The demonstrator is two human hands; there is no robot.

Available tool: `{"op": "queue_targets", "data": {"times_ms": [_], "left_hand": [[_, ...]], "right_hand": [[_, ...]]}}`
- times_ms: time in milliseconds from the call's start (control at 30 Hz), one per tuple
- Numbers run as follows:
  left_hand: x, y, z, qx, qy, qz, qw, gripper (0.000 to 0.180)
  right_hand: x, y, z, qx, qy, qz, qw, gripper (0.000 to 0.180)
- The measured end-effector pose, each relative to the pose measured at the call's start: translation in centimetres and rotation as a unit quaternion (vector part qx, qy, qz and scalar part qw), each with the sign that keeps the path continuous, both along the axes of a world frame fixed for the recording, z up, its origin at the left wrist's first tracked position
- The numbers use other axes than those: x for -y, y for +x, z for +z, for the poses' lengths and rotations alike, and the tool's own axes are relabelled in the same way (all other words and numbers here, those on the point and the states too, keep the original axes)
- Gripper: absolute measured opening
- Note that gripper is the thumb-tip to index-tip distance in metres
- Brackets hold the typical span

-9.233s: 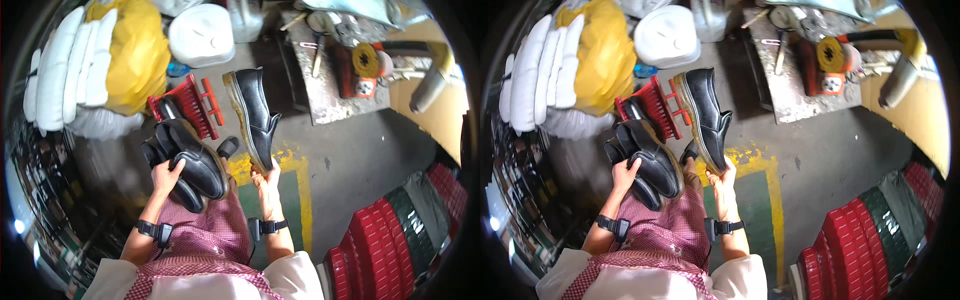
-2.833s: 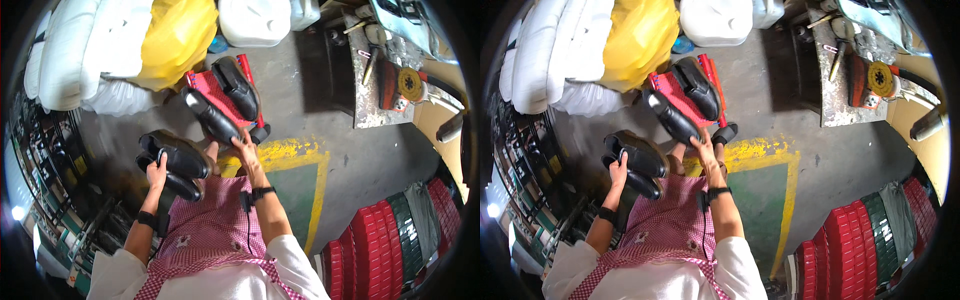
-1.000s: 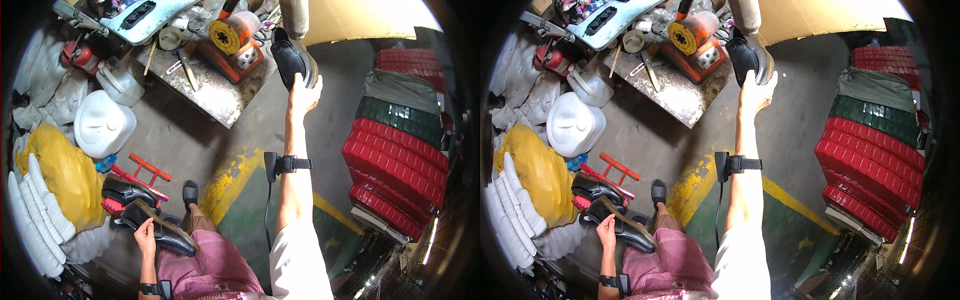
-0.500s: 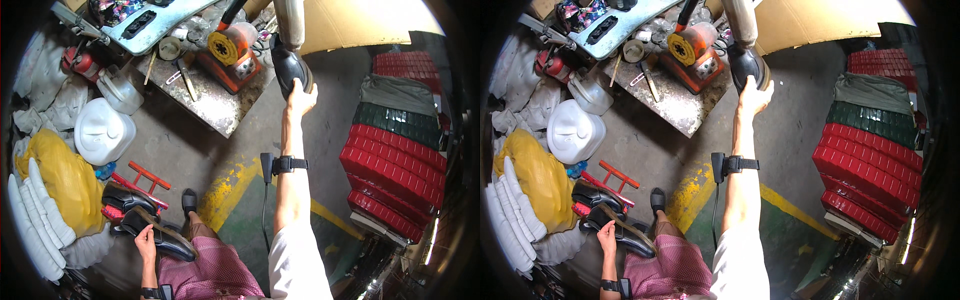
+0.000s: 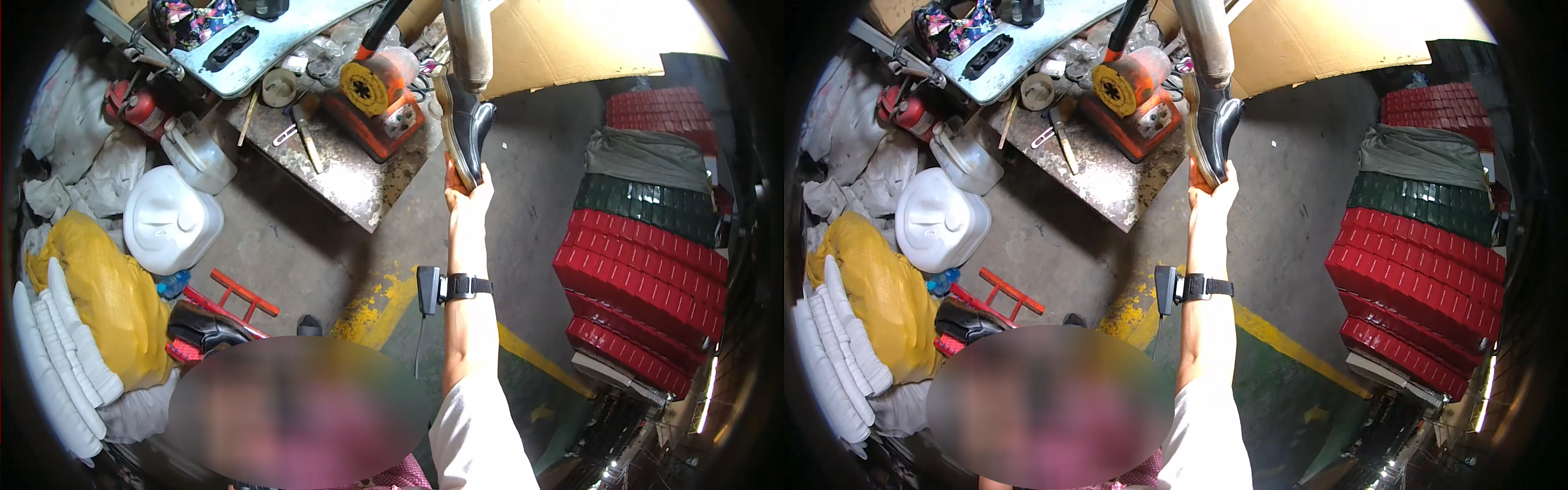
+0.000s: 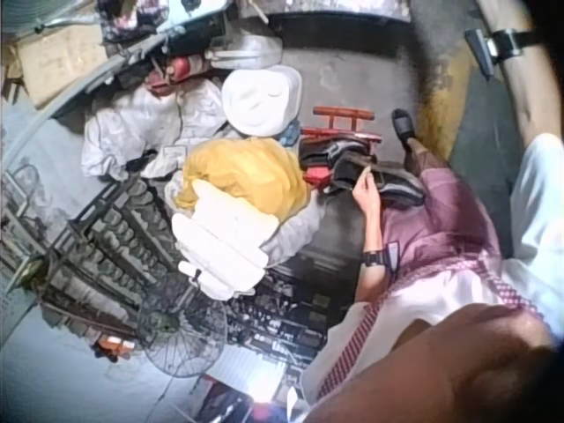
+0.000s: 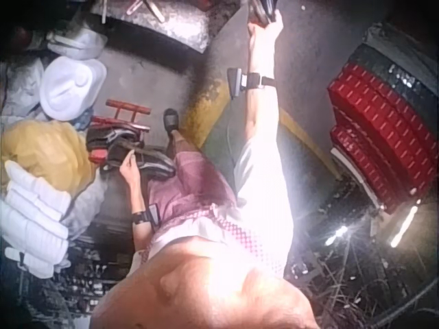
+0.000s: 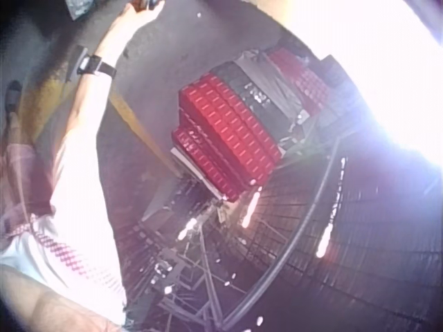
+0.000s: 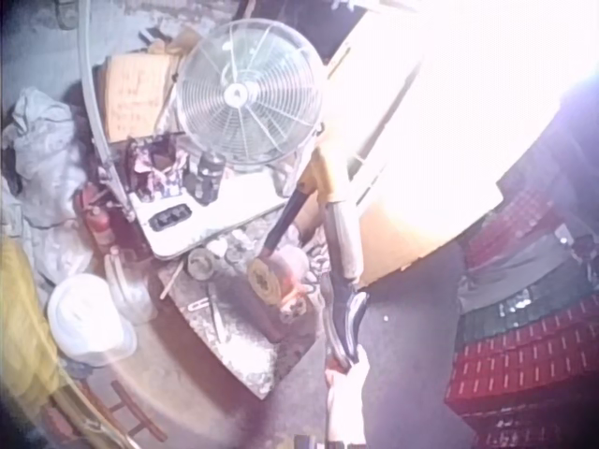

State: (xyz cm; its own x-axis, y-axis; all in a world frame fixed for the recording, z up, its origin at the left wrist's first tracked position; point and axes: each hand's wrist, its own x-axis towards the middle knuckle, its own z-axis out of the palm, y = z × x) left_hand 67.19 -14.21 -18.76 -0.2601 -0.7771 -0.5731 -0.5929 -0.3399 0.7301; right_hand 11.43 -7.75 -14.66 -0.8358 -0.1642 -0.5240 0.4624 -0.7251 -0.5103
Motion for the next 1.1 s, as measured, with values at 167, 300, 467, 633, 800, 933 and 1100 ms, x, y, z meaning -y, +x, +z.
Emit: {"op": "queue_targets", "data": {"times_ms": [167, 300, 467, 633, 800, 933, 1100], "left_hand": [[-0.1, 0.0, -0.3, 0.000, 0.015, 0.010, 1.000, 0.017], [0.3, -0.6, 0.3, -0.005, 0.011, 0.009, 1.000, 0.017], [0.6, -0.4, 0.6, -0.013, -0.007, 0.011, 1.000, 0.017], [1.3, -0.1, 1.4, -0.005, -0.017, -0.007, 1.000, 0.017], [2.5, 0.4, 3.2, -0.040, -0.046, -0.064, 0.996, 0.026], [3.2, -1.3, 5.7, -0.040, -0.118, -0.092, 0.988, 0.039], [3.5, -2.4, 7.4, -0.066, -0.189, -0.111, 0.974, 0.051]], "right_hand": [[2.0, -1.5, 0.4, 0.000, -0.048, -0.009, 0.999, 0.043], [2.6, -1.0, 0.8, -0.003, -0.055, -0.020, 0.998, 0.041], [-1.2, 4.8, -1.3, 0.001, -0.016, -0.012, 1.000, 0.027], [-7.7, 12.5, -5.0, 0.072, -0.025, 0.092, 0.993, 0.031], [-7.5, 21.0, -4.3, -0.017, -0.043, 0.255, 0.966, 0.053], [-5.0, 26.3, -2.6, -0.029, 0.001, 0.366, 0.930, 0.066], [-1.6, 32.1, -0.5, -0.114, 0.160, 0.456, 0.868, 0.077]]}}
